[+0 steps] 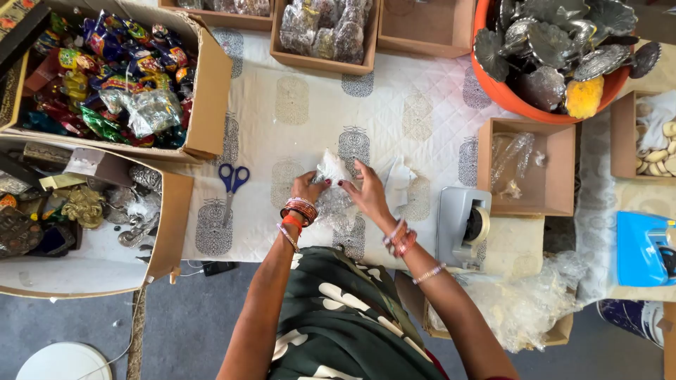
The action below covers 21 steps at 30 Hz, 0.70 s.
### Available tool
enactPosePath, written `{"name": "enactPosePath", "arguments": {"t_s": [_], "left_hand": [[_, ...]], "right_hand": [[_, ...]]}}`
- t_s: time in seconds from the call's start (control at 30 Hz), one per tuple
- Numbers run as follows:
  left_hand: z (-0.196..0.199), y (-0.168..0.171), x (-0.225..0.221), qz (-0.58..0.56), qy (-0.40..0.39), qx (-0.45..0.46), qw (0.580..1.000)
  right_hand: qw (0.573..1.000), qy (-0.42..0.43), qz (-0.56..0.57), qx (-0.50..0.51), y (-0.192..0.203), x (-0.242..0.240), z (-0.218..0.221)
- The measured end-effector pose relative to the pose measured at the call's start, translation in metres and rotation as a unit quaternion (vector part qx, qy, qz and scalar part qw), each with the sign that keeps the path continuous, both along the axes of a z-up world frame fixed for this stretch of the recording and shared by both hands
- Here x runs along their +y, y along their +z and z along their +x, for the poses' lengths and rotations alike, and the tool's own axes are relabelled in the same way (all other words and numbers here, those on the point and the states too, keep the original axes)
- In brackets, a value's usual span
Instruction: Wrapping small silver-colored figurines and trinkets in bubble wrap or plastic and organizing them in boxes.
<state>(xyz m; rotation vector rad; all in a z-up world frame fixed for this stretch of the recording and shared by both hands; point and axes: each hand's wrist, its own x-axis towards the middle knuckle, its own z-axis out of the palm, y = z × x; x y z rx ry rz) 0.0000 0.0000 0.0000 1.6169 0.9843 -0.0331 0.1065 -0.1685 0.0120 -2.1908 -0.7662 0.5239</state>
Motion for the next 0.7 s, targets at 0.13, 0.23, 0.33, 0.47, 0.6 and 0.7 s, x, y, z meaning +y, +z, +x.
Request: {"name": "enactPosePath", "arguments": {"t_s": [0.13,0.23,0.33,0.47,0.6,0.7], "left_hand": [[0.003,-0.014,-0.002,0.011,0.015,0.01,1.0],[0.0,-0.017,-0.004,0.028,-0.006,0.04,0.999],[0.002,-0.025,-0.006,0.026,-0.006,0.039,0.999],[0.001,-0.039,-0.005,0.037,-0.021,0.036,0.998],[-0.002,-0.055,-0.011,0.008,0.027,-0.046,0.999],[-0.012,-0.101,-0.015,0.007,0.016,-0.148,0.989]], "right_hand": [[0.983,-0.053,-0.034,0.169,0.009,0.021,0.007],[0.948,-0.087,-0.067,0.3,0.023,0.034,0.012],[0.939,-0.109,-0.101,0.311,0.011,0.038,0.012],[0.949,-0.146,-0.078,0.27,-0.009,0.038,0.006],[0.951,-0.161,-0.033,0.262,-0.006,0.036,-0.001],[0.957,-0.162,-0.012,0.239,-0.014,0.032,-0.006]]}}
